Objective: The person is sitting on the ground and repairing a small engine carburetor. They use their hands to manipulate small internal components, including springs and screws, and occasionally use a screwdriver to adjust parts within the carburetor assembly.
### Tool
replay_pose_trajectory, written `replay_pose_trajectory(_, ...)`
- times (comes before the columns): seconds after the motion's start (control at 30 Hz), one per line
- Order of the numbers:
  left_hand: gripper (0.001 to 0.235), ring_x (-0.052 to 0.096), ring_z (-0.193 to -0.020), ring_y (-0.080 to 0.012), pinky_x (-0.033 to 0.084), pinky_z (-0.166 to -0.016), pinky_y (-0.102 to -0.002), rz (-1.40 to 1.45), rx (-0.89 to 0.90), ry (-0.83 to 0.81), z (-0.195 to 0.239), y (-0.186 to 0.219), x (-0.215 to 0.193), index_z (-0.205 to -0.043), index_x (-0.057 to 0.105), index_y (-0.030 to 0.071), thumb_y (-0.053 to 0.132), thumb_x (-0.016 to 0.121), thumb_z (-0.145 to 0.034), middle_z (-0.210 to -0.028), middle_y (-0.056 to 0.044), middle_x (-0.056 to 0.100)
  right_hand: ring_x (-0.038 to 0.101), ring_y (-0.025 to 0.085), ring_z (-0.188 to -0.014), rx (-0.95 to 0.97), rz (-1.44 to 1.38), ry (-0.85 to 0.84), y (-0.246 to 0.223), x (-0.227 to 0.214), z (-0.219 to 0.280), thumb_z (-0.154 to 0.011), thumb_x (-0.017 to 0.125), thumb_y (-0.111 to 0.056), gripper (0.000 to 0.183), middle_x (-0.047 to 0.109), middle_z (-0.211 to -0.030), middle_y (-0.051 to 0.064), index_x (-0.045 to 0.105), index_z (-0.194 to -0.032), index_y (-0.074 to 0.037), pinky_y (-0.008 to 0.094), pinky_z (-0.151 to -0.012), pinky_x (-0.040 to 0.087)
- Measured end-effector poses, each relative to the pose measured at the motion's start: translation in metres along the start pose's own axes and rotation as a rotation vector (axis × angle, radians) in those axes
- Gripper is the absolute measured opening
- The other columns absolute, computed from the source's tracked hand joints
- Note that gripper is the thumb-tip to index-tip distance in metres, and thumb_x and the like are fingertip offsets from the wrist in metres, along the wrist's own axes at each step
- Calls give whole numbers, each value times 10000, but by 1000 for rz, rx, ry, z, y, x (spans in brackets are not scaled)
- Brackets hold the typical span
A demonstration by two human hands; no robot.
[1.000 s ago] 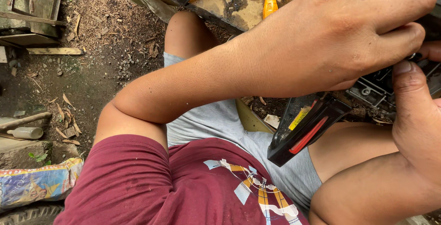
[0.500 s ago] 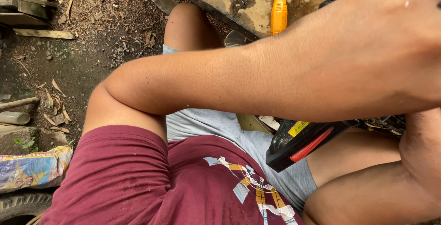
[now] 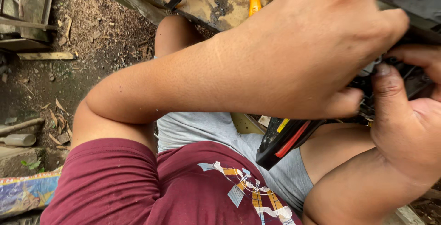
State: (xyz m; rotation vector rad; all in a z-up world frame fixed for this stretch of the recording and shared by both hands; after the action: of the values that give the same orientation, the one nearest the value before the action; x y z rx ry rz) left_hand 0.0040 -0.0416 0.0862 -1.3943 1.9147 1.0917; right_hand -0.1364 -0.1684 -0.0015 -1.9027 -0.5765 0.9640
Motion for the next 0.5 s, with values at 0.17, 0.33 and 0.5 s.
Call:
replay_pose_trajectory(0.17, 505, 649, -977, -335, 538, -795, -444, -110, -70, -176, -5, 4, 2, -1058, 656, 22, 299, 874, -696, -1030, -140, 608, 490, 177, -1183, -151, 98, 10, 6, -6, -3, -1055, 755, -51, 149, 524, -1191, 100, 669, -1163, 6, 296, -1088, 398)
replay_pose_trajectory(0.33, 570, 652, -943, -311, 541, -770, -415, -136, -32, -113, -5, 8, -4, -1046, 666, -5, 326, 898, -643, -990, -114, 608, 443, 180, -1156, -157, 156, 26, 11, -7, 0, -1026, 792, -99, 165, 439, -1205, 88, 689, -1141, -40, 297, -1067, 378)
replay_pose_trajectory(0.5, 507, 645, -895, -329, 527, -756, -431, -2, -42, -136, -6, -4, -8, -990, 677, -12, 362, 895, -726, -950, -131, 598, 428, 178, -1117, -142, 179, 17, 12, -9, 0, -1024, 798, -105, 163, 420, -1175, 80, 690, -1136, -56, 289, -1034, 373)
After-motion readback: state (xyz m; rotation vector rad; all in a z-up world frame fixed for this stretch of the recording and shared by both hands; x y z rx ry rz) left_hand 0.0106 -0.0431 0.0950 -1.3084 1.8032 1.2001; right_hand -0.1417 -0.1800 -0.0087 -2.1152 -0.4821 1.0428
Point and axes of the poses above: each hand's wrist, its own z-axis away from the middle knuckle, its own x-axis out of the palm, y = z × x, the point moved 5 cm from there along -z, towards the middle knuckle
